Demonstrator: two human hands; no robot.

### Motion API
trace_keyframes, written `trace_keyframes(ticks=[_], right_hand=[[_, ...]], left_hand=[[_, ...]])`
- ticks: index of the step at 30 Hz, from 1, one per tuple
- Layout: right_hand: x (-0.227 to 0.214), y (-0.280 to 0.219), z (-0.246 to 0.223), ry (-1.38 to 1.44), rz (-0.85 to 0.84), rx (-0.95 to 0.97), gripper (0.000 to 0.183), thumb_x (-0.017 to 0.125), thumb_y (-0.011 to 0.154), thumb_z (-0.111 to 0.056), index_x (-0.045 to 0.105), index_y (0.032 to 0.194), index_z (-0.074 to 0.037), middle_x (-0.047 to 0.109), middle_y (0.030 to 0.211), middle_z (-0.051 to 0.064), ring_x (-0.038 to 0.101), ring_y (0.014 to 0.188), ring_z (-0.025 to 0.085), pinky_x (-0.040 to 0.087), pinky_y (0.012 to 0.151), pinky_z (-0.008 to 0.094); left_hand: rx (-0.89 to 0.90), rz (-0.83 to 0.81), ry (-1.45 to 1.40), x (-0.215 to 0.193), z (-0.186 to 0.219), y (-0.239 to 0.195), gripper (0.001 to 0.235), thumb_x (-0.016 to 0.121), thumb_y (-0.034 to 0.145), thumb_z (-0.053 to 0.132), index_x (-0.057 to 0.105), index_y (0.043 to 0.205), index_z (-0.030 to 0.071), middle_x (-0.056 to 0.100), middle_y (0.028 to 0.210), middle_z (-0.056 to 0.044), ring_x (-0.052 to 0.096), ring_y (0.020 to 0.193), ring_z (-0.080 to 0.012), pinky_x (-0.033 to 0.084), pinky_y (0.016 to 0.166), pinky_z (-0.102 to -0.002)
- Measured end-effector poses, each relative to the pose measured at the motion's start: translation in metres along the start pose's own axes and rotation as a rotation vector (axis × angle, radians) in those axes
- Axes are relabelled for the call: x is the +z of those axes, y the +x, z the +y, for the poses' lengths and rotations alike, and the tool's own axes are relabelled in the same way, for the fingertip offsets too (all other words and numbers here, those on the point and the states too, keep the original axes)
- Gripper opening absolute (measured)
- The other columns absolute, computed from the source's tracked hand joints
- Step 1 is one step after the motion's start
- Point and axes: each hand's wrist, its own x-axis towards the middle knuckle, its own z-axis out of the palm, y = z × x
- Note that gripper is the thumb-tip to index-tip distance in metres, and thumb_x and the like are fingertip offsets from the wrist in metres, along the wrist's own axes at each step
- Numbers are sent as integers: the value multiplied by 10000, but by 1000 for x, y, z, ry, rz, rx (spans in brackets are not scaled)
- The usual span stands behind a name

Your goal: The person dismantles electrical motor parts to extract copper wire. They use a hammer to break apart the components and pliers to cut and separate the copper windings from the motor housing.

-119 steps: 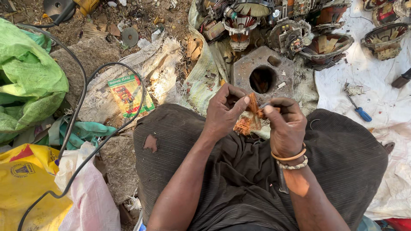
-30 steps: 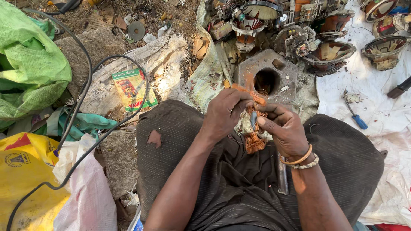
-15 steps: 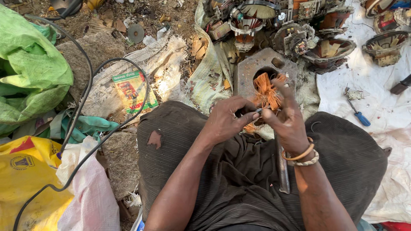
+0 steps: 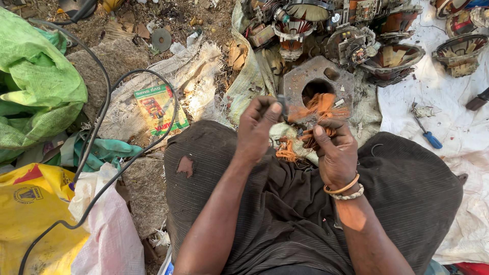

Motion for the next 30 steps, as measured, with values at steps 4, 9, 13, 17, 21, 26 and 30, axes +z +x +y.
trace_keyframes(ticks=[4,9,13,17,21,26,30], right_hand=[[-4,3,-12,-158,-27,-55,194,690,996,-62,653,1179,-11,741,1036,140,752,900,217,637,746,348],[-8,-12,-18,-133,-56,-70,202,659,1054,-16,631,1251,16,713,1121,187,741,986,291,618,832,435],[-11,-19,-18,-44,-142,-51,140,653,1107,-7,602,1234,22,704,1141,200,724,1092,296,635,934,452],[19,-13,-28,-53,-176,-90,179,654,1064,-24,617,1236,8,720,1166,181,736,1076,284,644,916,418],[26,-21,-36,-264,-147,-209,191,687,1074,-26,659,1256,22,716,1087,146,710,1023,210,612,895,344],[29,-26,-46,-298,-182,-240,207,700,1024,-38,673,1226,-3,738,1085,104,720,1009,158,610,885,291],[33,-30,-53,-466,-161,-308,213,711,992,-30,668,1199,-7,734,1082,85,722,989,139,618,851,275]], left_hand=[[15,55,-362,-32,29,-11,192,695,966,151,636,1143,107,724,1027,-95,738,965,-205,645,861,-412],[811,779,372,-103,148,-45,96,707,1107,103,677,1178,46,701,1021,-69,670,952,-142,563,893,-306],[914,924,298,-179,236,-51,394,733,976,76,531,1315,88,667,1156,-39,654,1047,-137,567,939,-302],[830,785,481,-159,204,-42,216,690,1090,128,675,1281,28,703,1218,-81,671,1107,-172,551,1009,-348],[151,210,832,-48,103,-55,235,700,948,229,759,1150,124,773,1068,-37,727,961,-191,563,852,-342],[290,-80,980,22,78,-65,326,765,919,398,788,1089,120,760,1026,-72,677,1025,-243,549,879,-402],[195,28,678,31,60,-66,282,766,905,383,808,1031,134,768,1070,-29,678,1024,-192,567,876,-386]])
